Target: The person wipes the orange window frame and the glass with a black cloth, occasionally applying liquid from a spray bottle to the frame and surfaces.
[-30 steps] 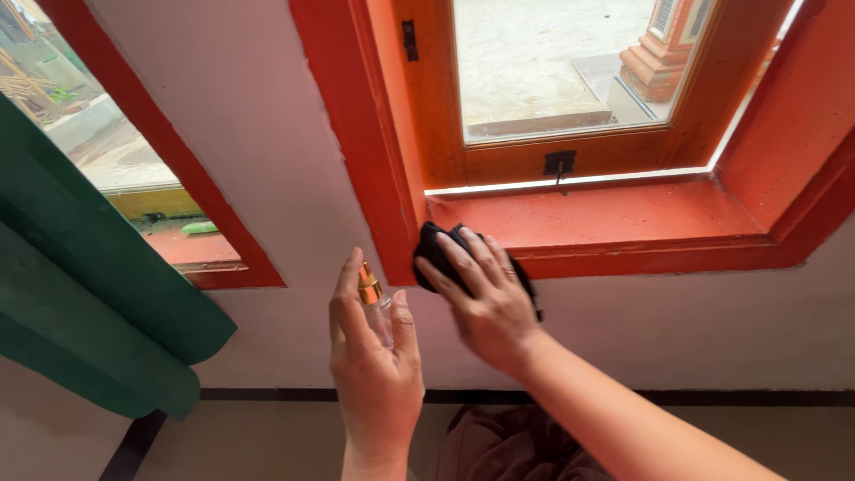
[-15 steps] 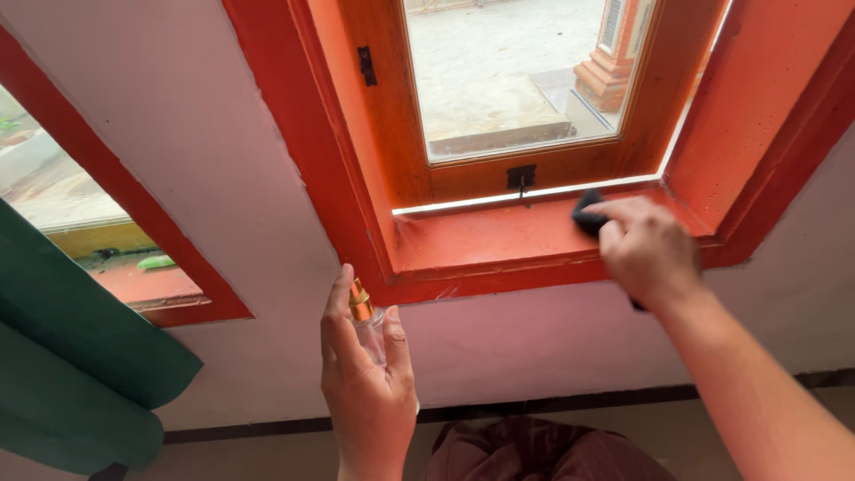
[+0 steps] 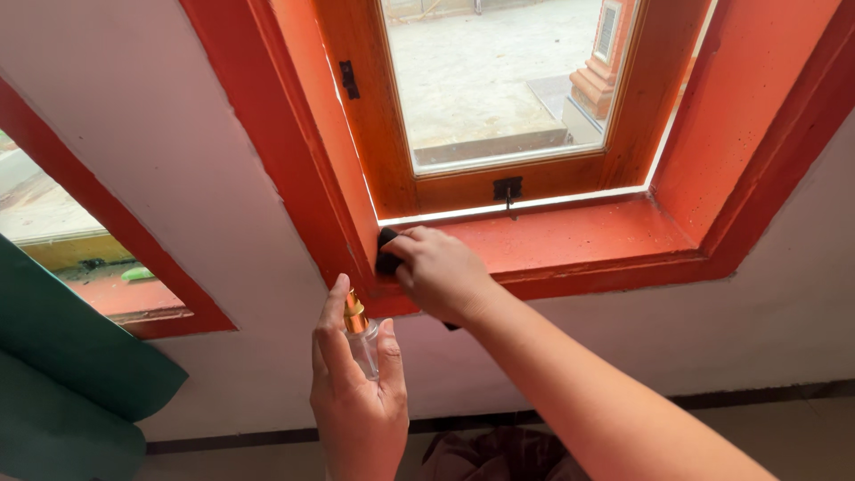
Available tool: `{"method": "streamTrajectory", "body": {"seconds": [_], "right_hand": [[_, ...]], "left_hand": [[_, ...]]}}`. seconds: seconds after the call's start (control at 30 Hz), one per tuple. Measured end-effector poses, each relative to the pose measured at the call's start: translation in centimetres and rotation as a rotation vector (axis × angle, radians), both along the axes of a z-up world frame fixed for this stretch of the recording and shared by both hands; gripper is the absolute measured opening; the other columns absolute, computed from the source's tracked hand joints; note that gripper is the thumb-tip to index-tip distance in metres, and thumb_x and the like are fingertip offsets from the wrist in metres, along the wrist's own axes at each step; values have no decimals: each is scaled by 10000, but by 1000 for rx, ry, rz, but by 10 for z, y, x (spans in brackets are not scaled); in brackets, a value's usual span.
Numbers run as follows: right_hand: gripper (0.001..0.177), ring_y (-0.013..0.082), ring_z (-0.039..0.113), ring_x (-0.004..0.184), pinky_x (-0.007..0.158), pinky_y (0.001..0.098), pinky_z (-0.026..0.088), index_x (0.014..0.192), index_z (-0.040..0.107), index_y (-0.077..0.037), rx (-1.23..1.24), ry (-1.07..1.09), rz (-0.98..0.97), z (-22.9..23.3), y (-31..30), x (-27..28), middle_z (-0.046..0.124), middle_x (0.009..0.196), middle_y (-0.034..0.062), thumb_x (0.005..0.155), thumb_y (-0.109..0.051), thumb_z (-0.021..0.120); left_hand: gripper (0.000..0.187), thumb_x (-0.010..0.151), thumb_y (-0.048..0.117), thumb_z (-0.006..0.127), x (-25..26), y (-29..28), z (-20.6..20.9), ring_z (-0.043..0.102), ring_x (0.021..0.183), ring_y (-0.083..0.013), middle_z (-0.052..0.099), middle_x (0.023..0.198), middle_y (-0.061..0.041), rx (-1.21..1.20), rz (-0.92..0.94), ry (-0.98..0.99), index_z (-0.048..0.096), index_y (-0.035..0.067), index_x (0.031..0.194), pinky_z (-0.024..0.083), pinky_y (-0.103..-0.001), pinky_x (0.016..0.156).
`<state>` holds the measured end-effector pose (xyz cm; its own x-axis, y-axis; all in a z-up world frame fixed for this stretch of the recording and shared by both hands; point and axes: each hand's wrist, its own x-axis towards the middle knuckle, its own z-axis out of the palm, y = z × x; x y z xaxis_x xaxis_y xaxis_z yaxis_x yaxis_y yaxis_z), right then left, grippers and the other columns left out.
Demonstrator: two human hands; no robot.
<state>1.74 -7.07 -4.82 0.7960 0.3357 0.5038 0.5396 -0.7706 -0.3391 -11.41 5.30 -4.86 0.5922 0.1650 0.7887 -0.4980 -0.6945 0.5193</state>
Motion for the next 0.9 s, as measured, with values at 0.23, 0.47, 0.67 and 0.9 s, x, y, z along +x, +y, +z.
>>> {"method": "streamTrajectory", "body": {"seconds": [0.23,0.47,0.67,0.9], "right_hand": [[338,298,634,1144,996,459,501,1187,685,-130,2,145,-313,9,-101,-5,665,1227,114,904,-181,508],[401,334,617,1183,1018,489,480,1283,679,-193,24,248,-750,24,-194,-10,612,1382,76,934,-219,482],[390,264,613,1238,1079,422,475,1267,686,-146,-107,141,-554,10,-161,-17,650,1331,94,932,-156,486],[402,259,614,1213,1020,423,496,1271,684,-225,28,224,-400,19,-152,-28,633,1364,37,902,-207,524]], "left_hand": [[532,962,102,625,2,-8,0,740,1062,-287,610,1333,-189,-65,-39,95,426,57,1453,661,-364,827],[529,995,112,583,16,-25,8,746,1081,-292,602,1330,-207,-103,-116,74,399,60,1488,665,-371,886],[540,1059,197,599,60,-45,30,712,1174,-294,569,1450,-214,-150,-221,-113,370,25,1517,590,-410,1030],[368,1039,182,673,129,-71,38,701,1166,-285,654,1289,-143,-224,-194,-155,515,46,1342,602,-407,971]]}}
